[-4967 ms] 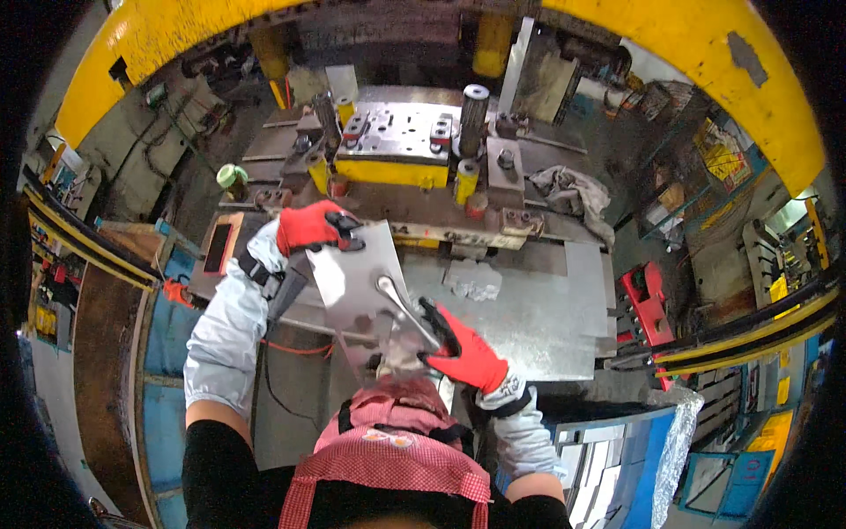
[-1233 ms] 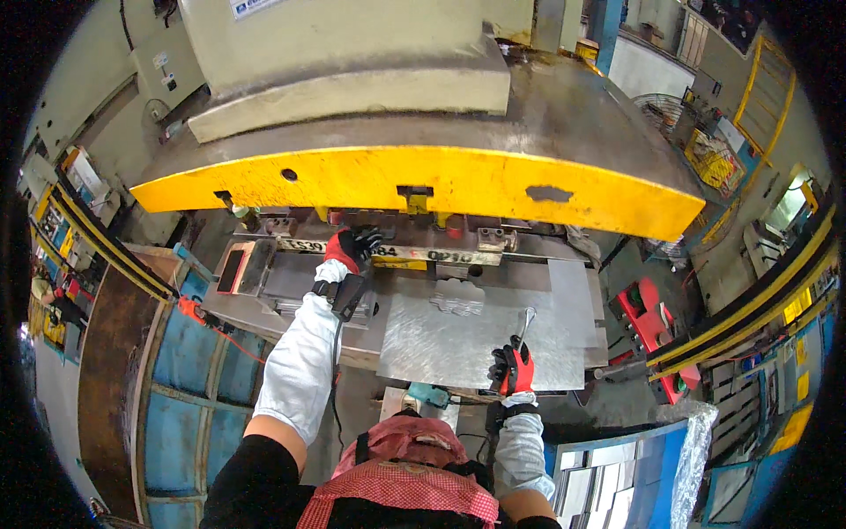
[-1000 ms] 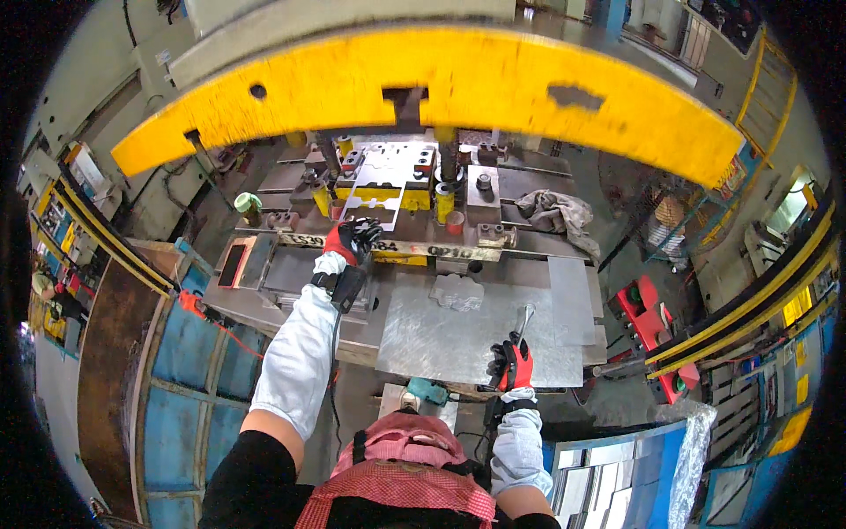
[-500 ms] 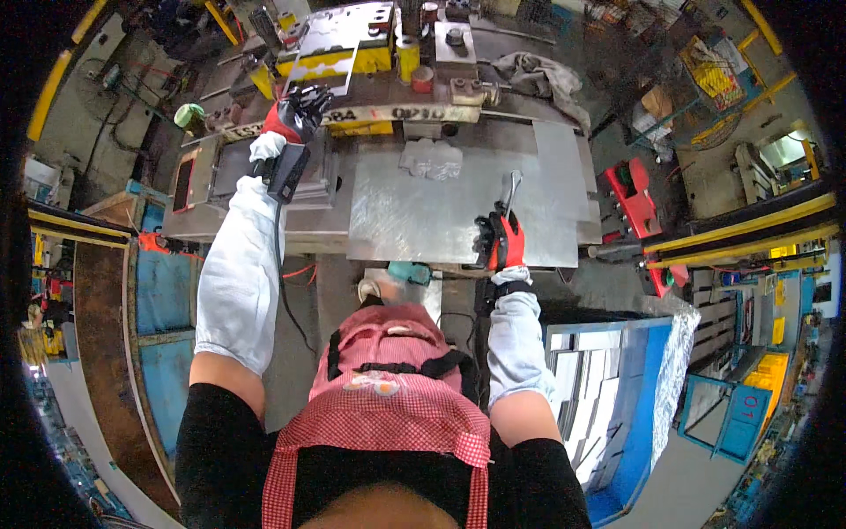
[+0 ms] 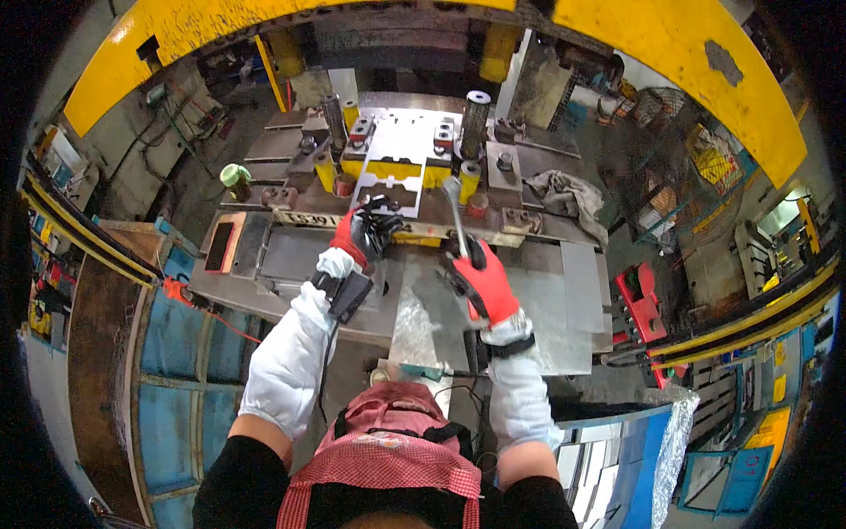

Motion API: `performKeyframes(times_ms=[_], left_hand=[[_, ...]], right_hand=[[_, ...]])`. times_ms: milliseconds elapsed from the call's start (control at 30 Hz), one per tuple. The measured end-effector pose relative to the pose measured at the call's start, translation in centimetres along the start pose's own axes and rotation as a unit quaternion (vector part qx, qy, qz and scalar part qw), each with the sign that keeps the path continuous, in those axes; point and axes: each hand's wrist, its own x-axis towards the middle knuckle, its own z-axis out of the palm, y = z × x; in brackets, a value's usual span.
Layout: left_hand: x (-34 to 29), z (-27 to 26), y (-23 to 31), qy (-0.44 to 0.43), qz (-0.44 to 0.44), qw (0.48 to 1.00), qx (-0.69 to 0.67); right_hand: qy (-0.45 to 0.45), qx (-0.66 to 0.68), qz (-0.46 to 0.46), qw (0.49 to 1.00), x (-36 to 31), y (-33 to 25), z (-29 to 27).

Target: Placing metal sheets into an industrial press, operating the press, and removing the formed parts.

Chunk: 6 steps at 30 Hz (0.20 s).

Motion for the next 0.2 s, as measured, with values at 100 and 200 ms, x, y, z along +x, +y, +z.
performKeyframes(times_ms=[100, 200], left_hand=[[0.5, -0.9, 0.0, -0.036, -0.029, 0.999, 0.009], [0.8, -2.4, -0.2, -0.014, -0.026, 1.000, 0.007]], right_hand=[[-0.043, 0.022, -0.107, 0.993, 10.4, -1.5, 1.3], [-0.105, 0.074, -0.028, 0.991, 15.1, -5.3, 3.9]])
